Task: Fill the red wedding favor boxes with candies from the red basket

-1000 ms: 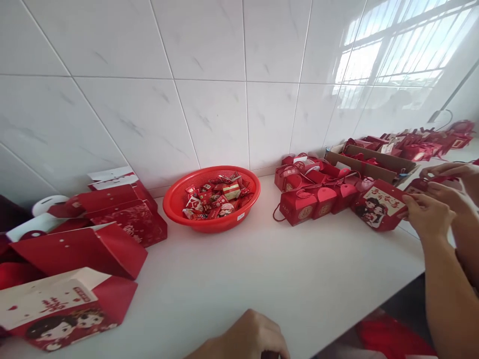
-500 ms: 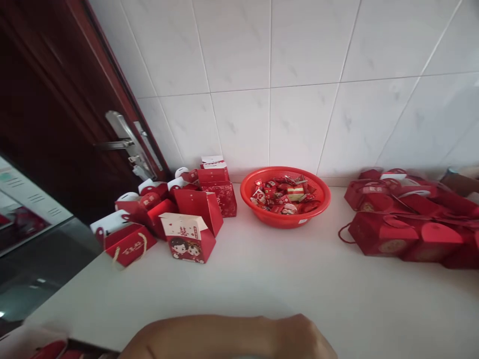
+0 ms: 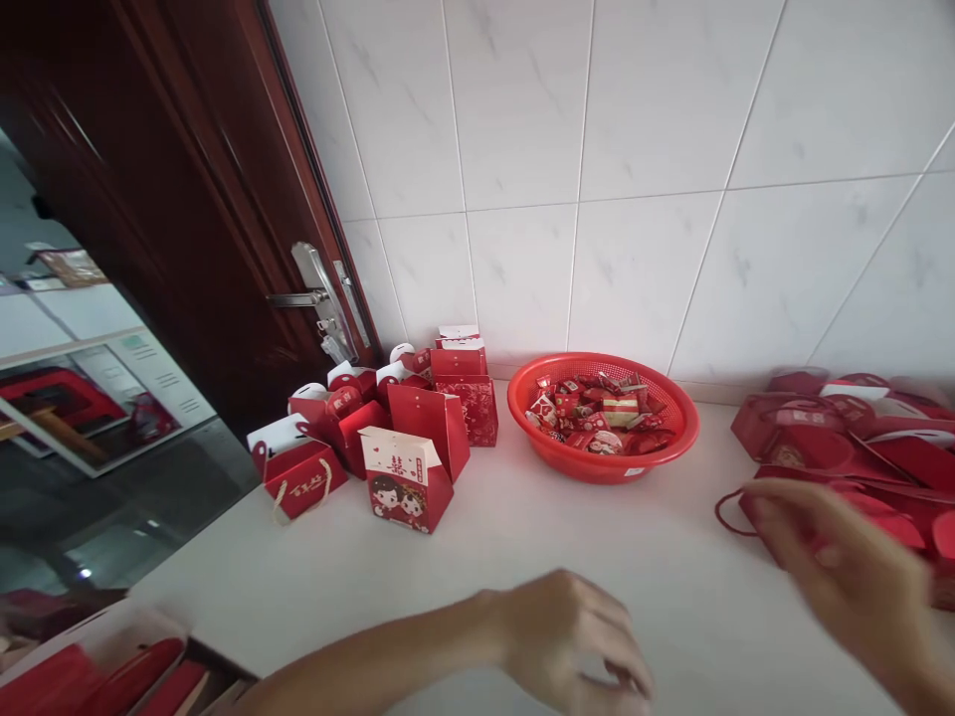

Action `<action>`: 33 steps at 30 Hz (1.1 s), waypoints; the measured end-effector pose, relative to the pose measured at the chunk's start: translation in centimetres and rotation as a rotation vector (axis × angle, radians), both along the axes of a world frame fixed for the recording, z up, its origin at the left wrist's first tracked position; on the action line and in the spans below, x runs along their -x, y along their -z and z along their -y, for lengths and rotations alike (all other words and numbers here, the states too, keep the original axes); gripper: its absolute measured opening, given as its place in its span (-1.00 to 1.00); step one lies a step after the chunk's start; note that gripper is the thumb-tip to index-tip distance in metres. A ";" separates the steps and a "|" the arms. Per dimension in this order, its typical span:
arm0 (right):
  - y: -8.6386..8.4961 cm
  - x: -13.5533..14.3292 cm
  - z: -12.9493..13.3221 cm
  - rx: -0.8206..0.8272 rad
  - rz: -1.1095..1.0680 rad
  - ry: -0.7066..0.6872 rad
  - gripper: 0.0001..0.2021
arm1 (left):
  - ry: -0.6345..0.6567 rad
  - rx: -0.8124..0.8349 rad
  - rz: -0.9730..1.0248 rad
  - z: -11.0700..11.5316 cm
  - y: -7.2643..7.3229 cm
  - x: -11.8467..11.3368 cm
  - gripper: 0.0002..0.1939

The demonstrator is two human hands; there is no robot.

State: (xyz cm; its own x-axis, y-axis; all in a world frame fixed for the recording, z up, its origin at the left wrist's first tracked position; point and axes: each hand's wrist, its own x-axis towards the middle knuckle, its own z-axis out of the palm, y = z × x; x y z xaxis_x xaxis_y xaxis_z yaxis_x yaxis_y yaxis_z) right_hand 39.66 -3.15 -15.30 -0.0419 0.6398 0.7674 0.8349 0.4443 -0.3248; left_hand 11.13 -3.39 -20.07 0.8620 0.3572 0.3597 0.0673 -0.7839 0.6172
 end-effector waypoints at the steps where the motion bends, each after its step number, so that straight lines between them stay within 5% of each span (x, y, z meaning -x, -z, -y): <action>1: 0.7 1.8 -0.7 0.011 0.001 -0.148 -0.87 | -0.096 -0.077 0.026 -0.2 -1.7 1.5 -0.85; 4: 3.1 6.7 -1.6 0.117 -0.013 -0.517 -0.87 | -0.451 -0.300 0.077 -0.8 -6.6 7.1 -0.82; 8: 5.6 10.3 -1.7 0.229 -0.032 -0.656 -0.82 | -1.008 -0.527 0.104 -1.3 -10.3 15.6 -0.72; 12: 7.3 10.9 -1.9 0.295 -0.056 -0.685 -0.81 | -1.227 -0.553 -0.064 -2.1 -10.1 21.3 -0.71; 16: 8.3 10.7 -2.0 0.344 -0.067 -0.677 -0.80 | -1.238 -0.465 -0.047 -3.1 -8.5 23.3 -0.72; 22: 8.9 10.7 -2.0 0.484 -0.087 -0.664 -0.79 | -1.176 -0.458 0.087 -3.8 -7.6 21.3 -0.76; 29: 9.1 11.6 -1.6 0.702 -0.161 -0.659 -0.79 | -0.791 -0.589 0.232 -4.7 -8.5 11.9 -0.86; 33: 9.5 11.8 -1.7 0.657 -0.195 -0.584 -0.87 | -0.589 -0.573 0.287 -5.7 -8.8 6.8 -0.84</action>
State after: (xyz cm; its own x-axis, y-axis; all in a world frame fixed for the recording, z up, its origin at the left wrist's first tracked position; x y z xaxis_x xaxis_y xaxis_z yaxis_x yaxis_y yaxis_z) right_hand 27.87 -1.48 -24.84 -0.4053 0.8698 0.2815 0.4383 0.4551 -0.7751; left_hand 4.31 2.34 -11.26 0.4427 0.4141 0.7953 0.4617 -0.8656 0.1937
